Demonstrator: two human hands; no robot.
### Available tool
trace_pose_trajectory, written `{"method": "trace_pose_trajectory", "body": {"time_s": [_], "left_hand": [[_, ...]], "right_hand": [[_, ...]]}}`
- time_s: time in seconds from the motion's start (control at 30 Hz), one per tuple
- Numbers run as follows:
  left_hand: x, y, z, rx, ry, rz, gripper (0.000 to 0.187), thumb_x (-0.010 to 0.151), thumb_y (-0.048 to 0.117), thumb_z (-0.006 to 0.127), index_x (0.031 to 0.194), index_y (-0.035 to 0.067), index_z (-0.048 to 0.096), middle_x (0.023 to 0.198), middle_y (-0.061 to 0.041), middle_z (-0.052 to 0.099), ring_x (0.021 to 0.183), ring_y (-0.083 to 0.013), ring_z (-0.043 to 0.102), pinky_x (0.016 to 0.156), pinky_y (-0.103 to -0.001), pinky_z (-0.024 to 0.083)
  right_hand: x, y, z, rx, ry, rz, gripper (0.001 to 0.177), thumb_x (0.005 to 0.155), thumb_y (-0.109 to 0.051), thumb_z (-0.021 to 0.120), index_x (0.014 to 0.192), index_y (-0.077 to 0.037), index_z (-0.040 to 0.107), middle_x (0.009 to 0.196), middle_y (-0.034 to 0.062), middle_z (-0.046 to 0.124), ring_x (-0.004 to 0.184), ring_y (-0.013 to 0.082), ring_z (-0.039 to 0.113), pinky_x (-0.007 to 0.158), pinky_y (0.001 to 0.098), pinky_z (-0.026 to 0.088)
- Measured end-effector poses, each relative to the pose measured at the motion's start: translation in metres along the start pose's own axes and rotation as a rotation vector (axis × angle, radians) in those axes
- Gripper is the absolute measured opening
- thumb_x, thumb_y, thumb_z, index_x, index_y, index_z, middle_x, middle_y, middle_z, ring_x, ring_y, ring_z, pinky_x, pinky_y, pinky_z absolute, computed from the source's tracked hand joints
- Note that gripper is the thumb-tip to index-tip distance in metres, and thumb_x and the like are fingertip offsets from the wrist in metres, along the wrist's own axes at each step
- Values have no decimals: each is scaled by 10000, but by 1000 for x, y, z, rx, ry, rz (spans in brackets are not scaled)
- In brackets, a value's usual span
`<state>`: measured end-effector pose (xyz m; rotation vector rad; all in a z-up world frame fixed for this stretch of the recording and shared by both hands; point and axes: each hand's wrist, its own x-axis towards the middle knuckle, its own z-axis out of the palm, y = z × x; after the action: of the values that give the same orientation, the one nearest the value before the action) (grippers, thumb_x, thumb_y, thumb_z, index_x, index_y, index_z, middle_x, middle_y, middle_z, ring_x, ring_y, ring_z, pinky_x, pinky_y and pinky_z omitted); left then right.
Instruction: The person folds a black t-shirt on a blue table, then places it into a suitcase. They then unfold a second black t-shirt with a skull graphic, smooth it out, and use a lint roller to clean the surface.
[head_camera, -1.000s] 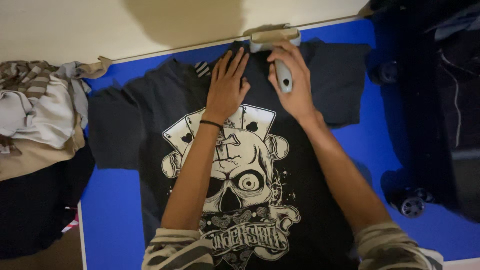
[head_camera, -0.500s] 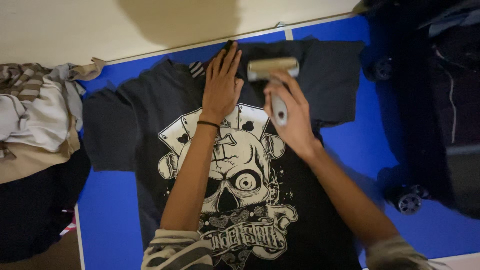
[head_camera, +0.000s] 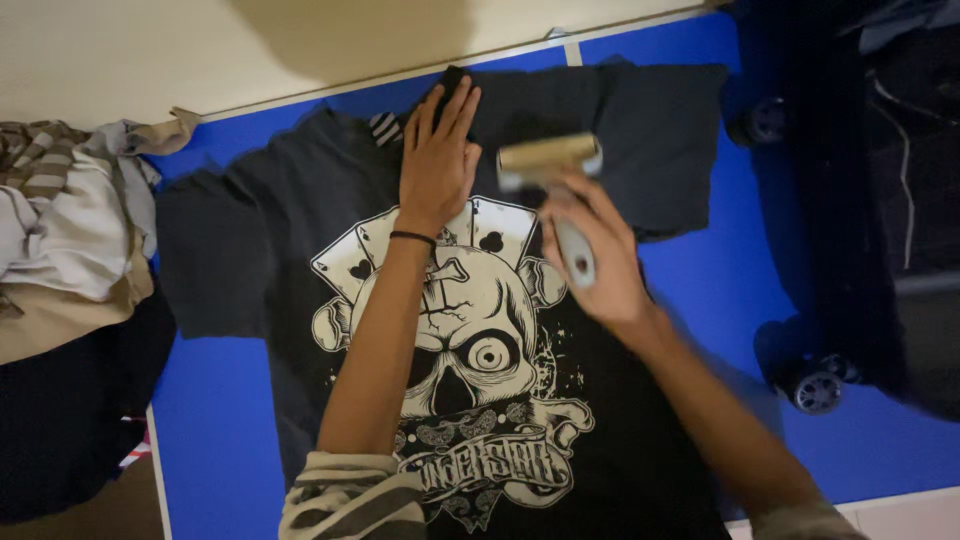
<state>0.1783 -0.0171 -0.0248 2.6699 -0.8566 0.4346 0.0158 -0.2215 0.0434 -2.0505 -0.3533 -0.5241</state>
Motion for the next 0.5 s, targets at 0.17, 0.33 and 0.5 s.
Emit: {"method": "trace_pose_trajectory", "body": {"time_s": [0.17,0.33,0.5], "left_hand": [[0,0,3,10,10,-8,602,1020,201,523,1600,103,392,1685,-32,329,1539,-317,302,1266,-501,249],[1,0,-2,-51,6,-5,603,1023,194,532,1598,91,385,1677,-43,346,1535,-319,309,1268,-503,235],[-2,2,-8,-269,60,-45,723,936,93,616,1604,44,343,1647,-125,350,1516,-355,315,1276,-490,231]], "right_hand": [[-43,-29,-24,-110,-115,55,249,886,-68,753,1121,-59,672,1388,174,622,1324,386,634,1085,420,556],[-25,-8,-14,-78,-92,91,285,860,-78,759,1135,-75,681,1390,193,617,1252,364,665,1032,425,568],[31,25,15,10,21,-32,284,890,2,754,1154,-44,660,1357,215,604,1239,390,650,1046,398,527]]}}
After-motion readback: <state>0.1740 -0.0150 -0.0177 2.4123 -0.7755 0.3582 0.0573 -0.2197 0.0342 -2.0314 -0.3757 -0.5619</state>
